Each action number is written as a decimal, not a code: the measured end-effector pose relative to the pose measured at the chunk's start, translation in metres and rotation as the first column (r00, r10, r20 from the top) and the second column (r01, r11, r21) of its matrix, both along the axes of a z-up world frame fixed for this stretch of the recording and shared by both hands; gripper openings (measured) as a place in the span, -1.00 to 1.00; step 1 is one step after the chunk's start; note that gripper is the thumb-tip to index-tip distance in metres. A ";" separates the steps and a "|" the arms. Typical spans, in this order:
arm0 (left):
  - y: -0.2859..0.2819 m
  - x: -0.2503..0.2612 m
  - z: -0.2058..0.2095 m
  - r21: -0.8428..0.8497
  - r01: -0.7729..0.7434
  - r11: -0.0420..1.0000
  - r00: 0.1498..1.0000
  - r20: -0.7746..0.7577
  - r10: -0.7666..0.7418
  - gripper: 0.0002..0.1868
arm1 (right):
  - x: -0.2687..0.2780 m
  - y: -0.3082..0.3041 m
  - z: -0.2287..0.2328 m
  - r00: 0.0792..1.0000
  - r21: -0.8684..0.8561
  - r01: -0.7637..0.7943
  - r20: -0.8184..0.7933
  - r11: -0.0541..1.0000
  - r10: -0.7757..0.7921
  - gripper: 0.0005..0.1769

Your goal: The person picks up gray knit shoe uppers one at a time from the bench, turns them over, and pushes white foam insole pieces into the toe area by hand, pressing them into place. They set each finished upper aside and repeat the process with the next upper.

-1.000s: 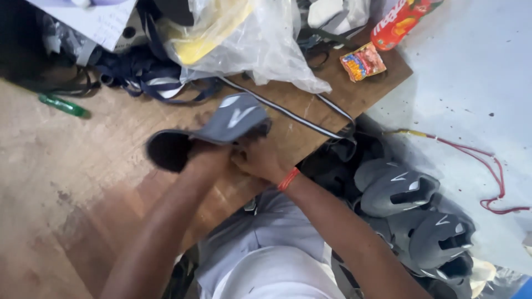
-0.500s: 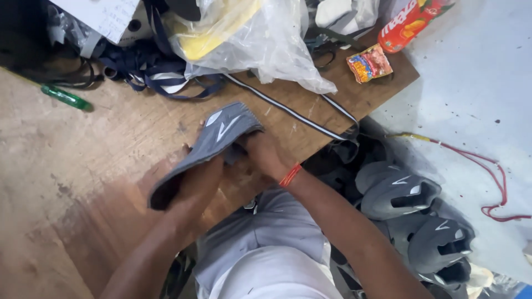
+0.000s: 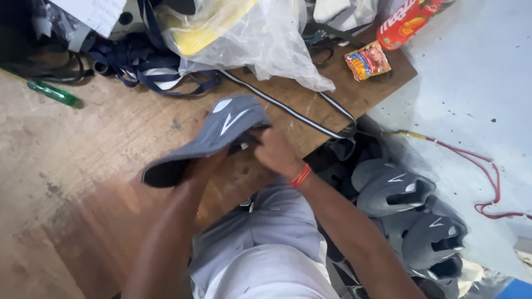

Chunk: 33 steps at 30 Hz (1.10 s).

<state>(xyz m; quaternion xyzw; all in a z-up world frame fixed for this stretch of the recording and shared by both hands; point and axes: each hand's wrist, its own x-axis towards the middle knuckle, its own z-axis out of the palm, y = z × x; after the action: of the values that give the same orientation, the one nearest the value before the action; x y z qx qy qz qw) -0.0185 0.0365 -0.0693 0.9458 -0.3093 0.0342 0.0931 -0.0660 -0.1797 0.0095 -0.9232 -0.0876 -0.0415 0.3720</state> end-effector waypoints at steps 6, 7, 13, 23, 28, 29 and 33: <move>-0.002 -0.005 -0.002 0.013 0.000 1.000 0.999 -0.042 0.001 -0.38 | 0.007 -0.020 -0.046 0.976 0.051 -0.046 0.214 0.998 0.034 -0.47; 0.001 -0.013 -0.004 0.015 0.001 1.000 0.998 -0.057 0.000 -0.38 | 0.003 -0.021 -0.054 0.982 -0.114 -0.011 0.185 0.993 0.033 -0.49; 0.051 -0.050 -0.041 0.032 -0.008 0.999 0.996 -0.087 0.011 -0.36 | 0.011 -0.023 -0.030 0.984 -0.287 -0.121 0.093 0.950 0.153 -0.43; 0.071 -0.090 -0.045 0.064 0.012 0.998 0.987 -0.160 -0.001 -0.32 | -0.001 -0.022 -0.037 0.981 -0.468 -0.194 -0.089 0.862 0.173 -0.47; 0.070 -0.097 -0.050 0.092 0.034 0.995 0.980 -0.199 -0.015 -0.29 | -0.009 -0.010 0.007 0.933 -0.542 -0.145 0.203 0.828 0.296 -0.58; 0.069 -0.100 -0.051 0.094 0.038 0.995 0.978 -0.209 -0.018 -0.29 | -0.010 -0.008 0.015 0.913 -0.587 -0.116 0.254 0.801 0.318 -0.49; 0.067 -0.097 -0.046 0.105 0.041 0.994 0.976 -0.219 -0.017 -0.27 | -0.016 -0.006 0.017 0.962 -0.499 -0.239 -0.003 0.833 0.274 -0.46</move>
<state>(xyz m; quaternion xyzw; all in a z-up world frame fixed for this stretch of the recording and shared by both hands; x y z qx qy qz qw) -0.1160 0.1039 -0.1150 0.9429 -0.3124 -0.0878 0.0753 -0.0815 -0.1861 0.0260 -0.9652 -0.2311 0.0010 0.1220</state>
